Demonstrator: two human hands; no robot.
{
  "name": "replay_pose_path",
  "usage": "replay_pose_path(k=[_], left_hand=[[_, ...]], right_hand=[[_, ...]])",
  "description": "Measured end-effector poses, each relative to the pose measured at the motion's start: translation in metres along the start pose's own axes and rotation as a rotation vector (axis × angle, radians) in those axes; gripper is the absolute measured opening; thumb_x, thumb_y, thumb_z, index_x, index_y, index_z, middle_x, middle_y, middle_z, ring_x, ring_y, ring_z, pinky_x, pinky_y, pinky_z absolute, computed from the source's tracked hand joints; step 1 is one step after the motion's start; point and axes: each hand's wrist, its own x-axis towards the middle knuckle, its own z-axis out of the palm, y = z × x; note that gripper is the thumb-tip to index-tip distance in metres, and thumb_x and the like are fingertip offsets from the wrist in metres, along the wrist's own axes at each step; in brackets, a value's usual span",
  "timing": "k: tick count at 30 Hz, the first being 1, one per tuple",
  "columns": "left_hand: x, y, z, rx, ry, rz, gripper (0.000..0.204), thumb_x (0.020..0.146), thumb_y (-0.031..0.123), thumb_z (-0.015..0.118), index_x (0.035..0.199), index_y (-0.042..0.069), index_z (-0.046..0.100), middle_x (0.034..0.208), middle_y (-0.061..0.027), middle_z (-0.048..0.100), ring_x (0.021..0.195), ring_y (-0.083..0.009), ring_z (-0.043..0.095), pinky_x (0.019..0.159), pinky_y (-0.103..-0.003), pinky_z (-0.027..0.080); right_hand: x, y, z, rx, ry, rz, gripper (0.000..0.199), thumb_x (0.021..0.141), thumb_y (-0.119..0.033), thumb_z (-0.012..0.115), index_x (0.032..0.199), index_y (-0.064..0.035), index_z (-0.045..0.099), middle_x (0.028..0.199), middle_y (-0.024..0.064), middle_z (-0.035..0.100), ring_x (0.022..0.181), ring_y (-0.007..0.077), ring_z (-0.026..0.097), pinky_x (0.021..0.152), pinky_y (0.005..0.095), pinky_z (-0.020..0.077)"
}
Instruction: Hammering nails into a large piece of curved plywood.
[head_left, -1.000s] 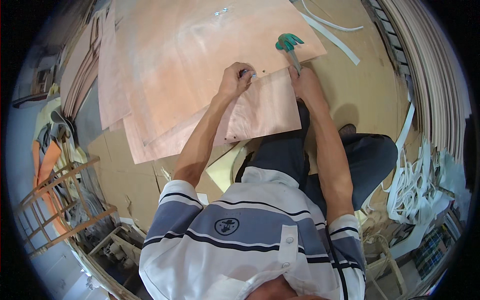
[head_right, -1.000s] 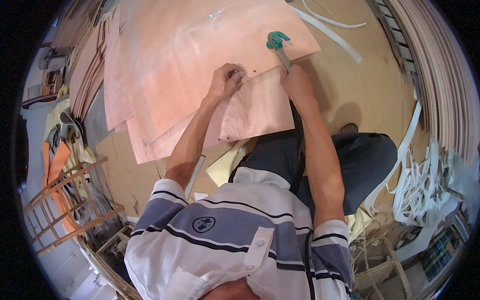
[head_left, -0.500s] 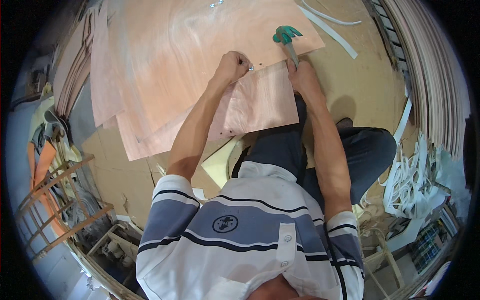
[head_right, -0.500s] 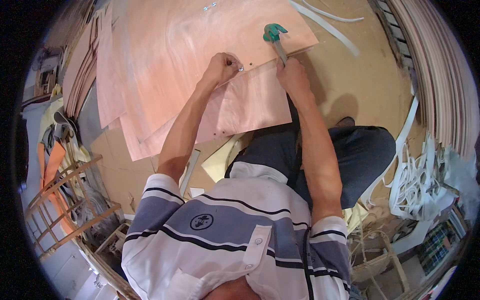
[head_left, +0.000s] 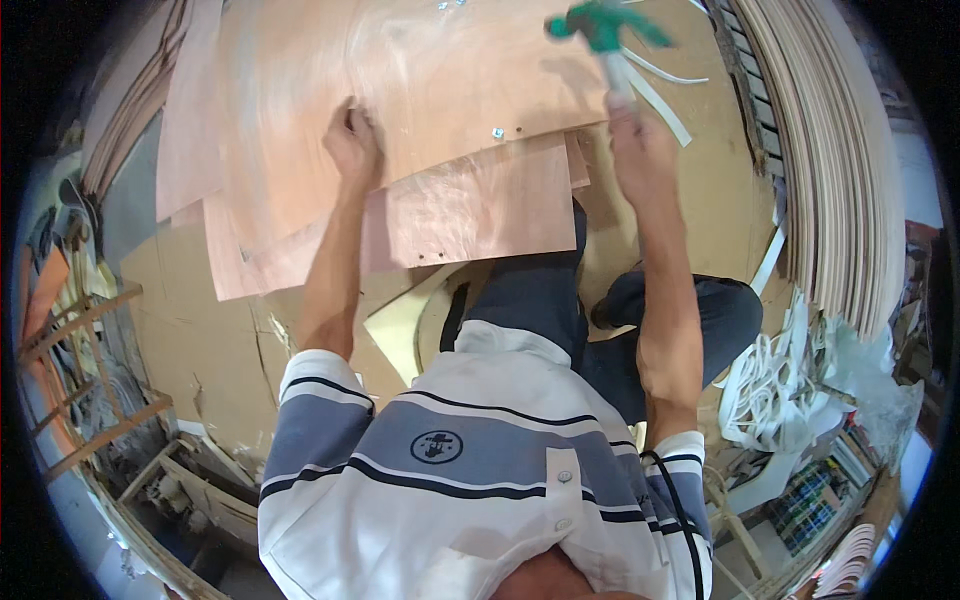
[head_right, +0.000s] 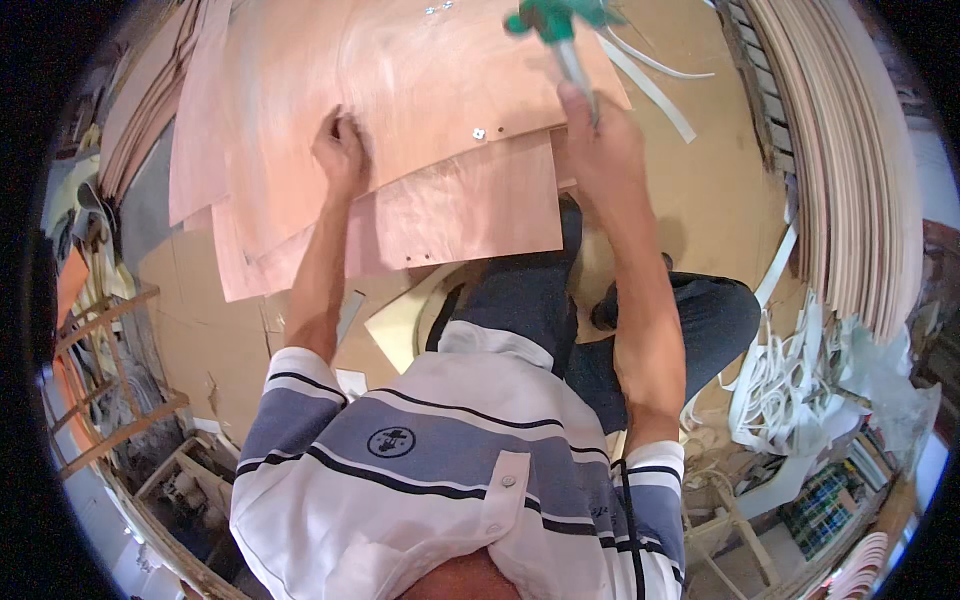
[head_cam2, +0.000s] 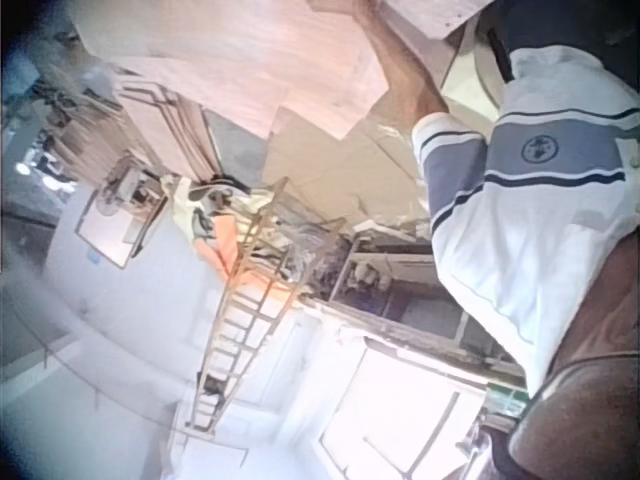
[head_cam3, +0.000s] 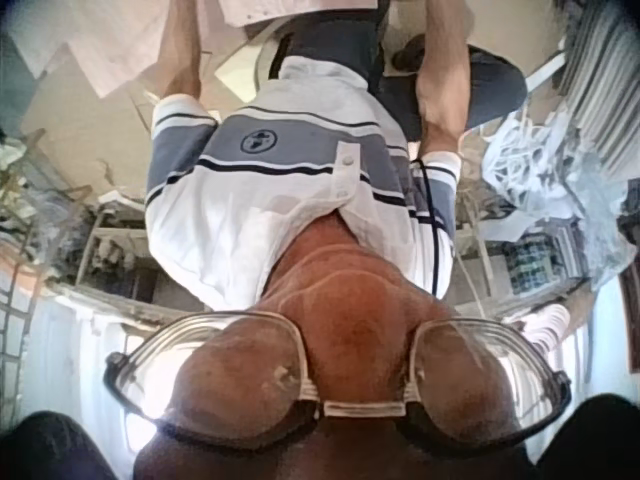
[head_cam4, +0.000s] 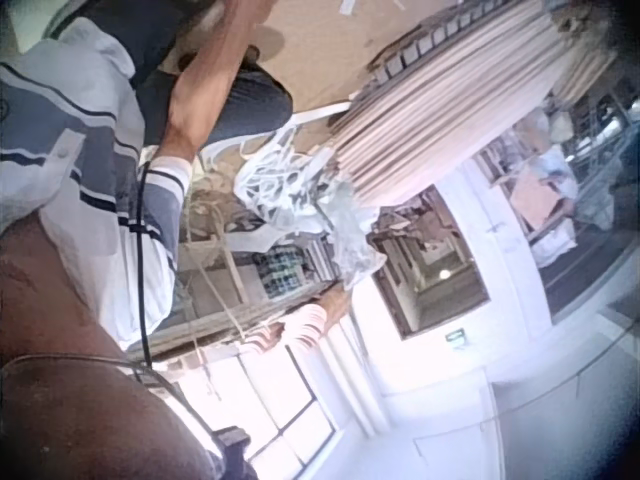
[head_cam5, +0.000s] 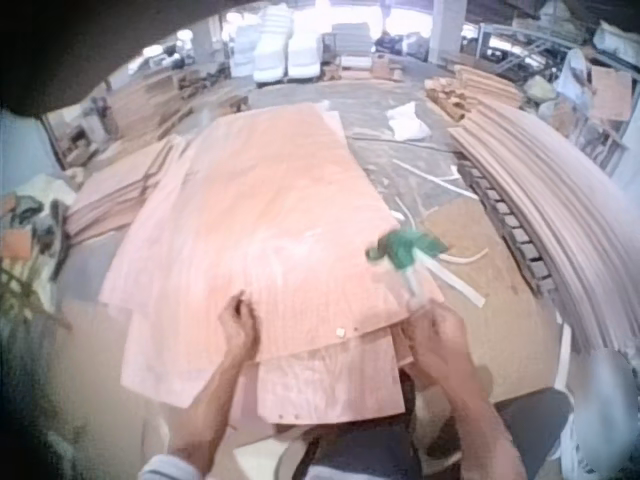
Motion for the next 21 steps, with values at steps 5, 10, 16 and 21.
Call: replay_pose_path(k=[5, 10, 16, 21], left_hand=[[0.001, 0.013, -0.02, 0.663, 0.028, 0.24, 0.031, 0.093, 0.013, 0.043, 0.118, 0.0, 0.055, 0.111, -0.0218, 0.062, 0.1, -0.0359, 0.06, 0.088, -0.042, 0.045], [-0.009, 0.024, -0.009, 0.62, 0.014, 0.22, 0.029, 0.091, 0.015, 0.045, 0.114, 0.001, 0.056, 0.106, -0.0209, 0.063, 0.098, -0.0366, 0.06, 0.085, -0.043, 0.046], [-0.003, 0.021, -0.013, 0.613, 0.052, 0.151, 0.026, 0.09, 0.016, 0.047, 0.105, -0.001, 0.06, 0.099, -0.0231, 0.064, 0.091, -0.0379, 0.062, 0.082, -0.043, 0.047], [-0.001, 0.016, -0.022, 0.574, 0.06, 0.176, 0.026, 0.09, 0.015, 0.046, 0.106, -0.001, 0.06, 0.099, -0.0206, 0.065, 0.092, -0.0365, 0.062, 0.08, -0.043, 0.047]], right_hand=[[-0.024, -0.051, -0.001, 0.137, 0.145, -0.26, 0.035, 0.097, -0.028, 0.05, 0.091, 0.0042, 0.06, 0.061, 0.011, 0.05, 0.055, 0.02, 0.049, 0.053, 0.0346, 0.04], [-0.039, 0.062, 0.071, -0.286, -0.091, -0.225, 0.033, 0.096, -0.026, 0.05, 0.094, 0.0047, 0.061, 0.073, 0.0242, 0.061, 0.067, 0.0372, 0.063, 0.059, 0.0451, 0.0448], [0.004, -0.002, 0.007, -0.356, 0.0, -0.072, 0.048, 0.095, -0.041, 0.048, 0.093, 0.0048, 0.062, 0.085, 0.0281, 0.063, 0.079, 0.0415, 0.062, 0.071, 0.0476, 0.0461], [0.036, -0.102, -0.104, 0.113, -0.163, -0.533, 0.022, 0.098, -0.019, 0.041, 0.1, -0.0066, 0.059, 0.084, 0.0047, 0.057, 0.066, 0.0108, 0.053, 0.055, 0.0265, 0.0425]])
